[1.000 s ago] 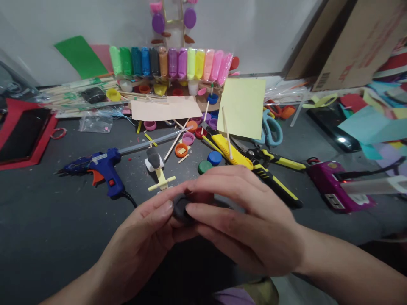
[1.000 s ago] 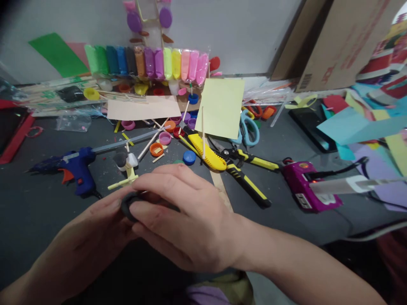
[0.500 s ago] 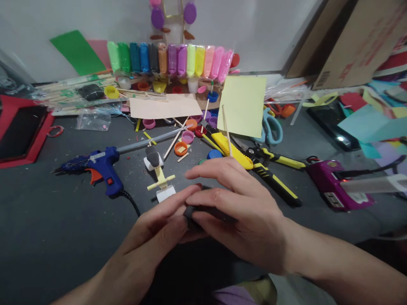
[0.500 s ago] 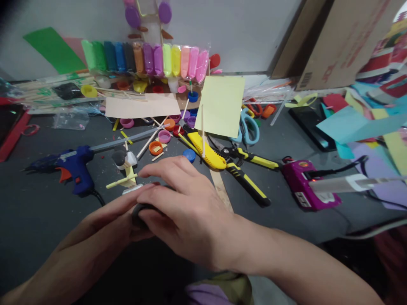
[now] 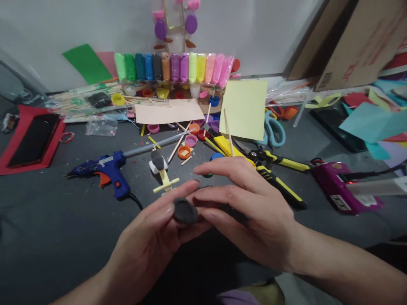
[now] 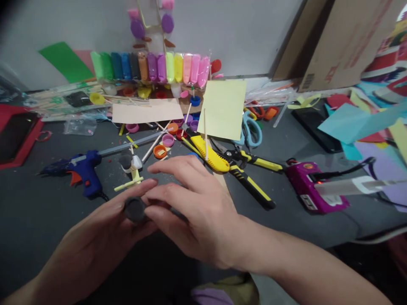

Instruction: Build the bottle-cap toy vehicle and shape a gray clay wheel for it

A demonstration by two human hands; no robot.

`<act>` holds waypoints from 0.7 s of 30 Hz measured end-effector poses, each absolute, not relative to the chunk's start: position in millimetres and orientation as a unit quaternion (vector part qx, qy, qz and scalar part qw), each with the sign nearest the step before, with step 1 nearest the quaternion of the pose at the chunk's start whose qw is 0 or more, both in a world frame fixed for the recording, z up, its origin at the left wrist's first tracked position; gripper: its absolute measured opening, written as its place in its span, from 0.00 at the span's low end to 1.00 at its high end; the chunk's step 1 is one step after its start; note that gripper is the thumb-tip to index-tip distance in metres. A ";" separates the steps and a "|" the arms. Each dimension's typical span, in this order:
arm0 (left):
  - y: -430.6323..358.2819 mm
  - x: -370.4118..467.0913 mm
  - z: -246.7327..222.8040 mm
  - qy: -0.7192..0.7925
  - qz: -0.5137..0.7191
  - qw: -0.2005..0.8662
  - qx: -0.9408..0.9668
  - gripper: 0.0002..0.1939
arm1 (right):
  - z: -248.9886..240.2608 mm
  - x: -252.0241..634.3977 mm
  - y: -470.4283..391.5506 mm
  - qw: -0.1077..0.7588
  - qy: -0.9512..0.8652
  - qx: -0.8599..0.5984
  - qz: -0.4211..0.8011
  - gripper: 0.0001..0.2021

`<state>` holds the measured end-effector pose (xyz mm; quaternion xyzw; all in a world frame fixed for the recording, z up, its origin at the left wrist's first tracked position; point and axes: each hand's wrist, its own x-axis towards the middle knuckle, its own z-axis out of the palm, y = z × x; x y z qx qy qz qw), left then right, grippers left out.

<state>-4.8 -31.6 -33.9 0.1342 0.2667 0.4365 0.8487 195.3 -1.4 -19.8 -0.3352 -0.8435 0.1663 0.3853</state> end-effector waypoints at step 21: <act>-21.9 5.2 -3.5 0.475 0.412 0.648 0.430 0.07 | -19.4 204.8 8.8 0.406 -0.870 -0.265 0.093 0.09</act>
